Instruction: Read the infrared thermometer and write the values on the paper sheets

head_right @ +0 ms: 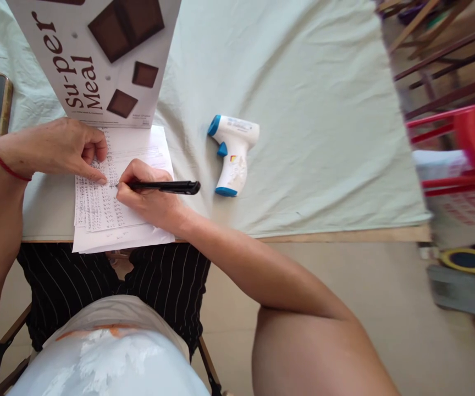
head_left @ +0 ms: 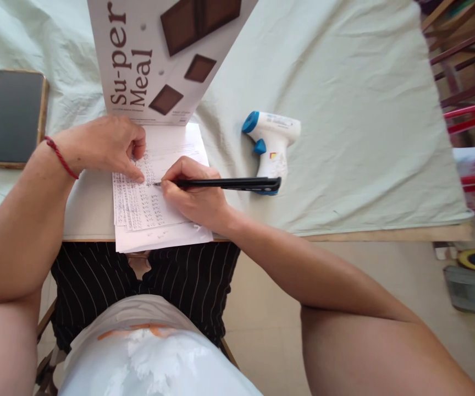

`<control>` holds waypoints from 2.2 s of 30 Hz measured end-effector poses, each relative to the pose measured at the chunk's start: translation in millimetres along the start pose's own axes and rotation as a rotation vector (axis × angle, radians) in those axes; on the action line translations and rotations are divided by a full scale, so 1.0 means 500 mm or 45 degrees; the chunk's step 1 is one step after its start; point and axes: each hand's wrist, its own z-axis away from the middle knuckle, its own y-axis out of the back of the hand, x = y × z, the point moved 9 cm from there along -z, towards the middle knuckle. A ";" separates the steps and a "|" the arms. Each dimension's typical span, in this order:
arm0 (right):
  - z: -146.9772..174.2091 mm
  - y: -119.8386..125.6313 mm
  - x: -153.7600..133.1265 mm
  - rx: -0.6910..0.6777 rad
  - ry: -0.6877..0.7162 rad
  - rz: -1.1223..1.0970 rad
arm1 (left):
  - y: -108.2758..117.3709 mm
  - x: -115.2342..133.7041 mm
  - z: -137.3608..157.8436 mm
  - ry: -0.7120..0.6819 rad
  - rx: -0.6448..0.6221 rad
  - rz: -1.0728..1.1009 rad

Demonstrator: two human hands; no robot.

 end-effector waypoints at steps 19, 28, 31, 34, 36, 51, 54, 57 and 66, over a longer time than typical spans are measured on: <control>0.001 -0.005 -0.006 -0.018 0.026 0.068 | -0.002 -0.006 0.005 0.029 -0.012 -0.035; -0.002 -0.007 -0.008 -0.034 0.030 0.089 | 0.001 -0.010 0.004 0.093 -0.002 -0.032; -0.002 -0.006 -0.010 -0.032 0.040 0.092 | 0.004 -0.002 0.012 0.061 -0.001 -0.040; -0.002 -0.004 -0.009 -0.021 0.043 0.103 | 0.005 0.008 0.018 0.042 -0.010 -0.049; -0.002 -0.003 -0.008 -0.011 0.051 0.100 | 0.004 0.006 0.017 0.092 -0.030 -0.060; -0.001 -0.004 -0.010 -0.011 0.111 0.037 | 0.006 0.001 0.007 0.037 0.036 -0.051; -0.002 -0.005 -0.008 -0.019 0.088 0.046 | 0.005 -0.005 0.006 0.031 0.048 -0.051; -0.003 -0.007 -0.007 -0.035 0.079 0.047 | 0.003 -0.004 0.006 0.003 0.047 -0.044; -0.005 -0.002 -0.002 -0.019 0.046 -0.039 | 0.003 -0.001 0.010 0.094 0.015 -0.052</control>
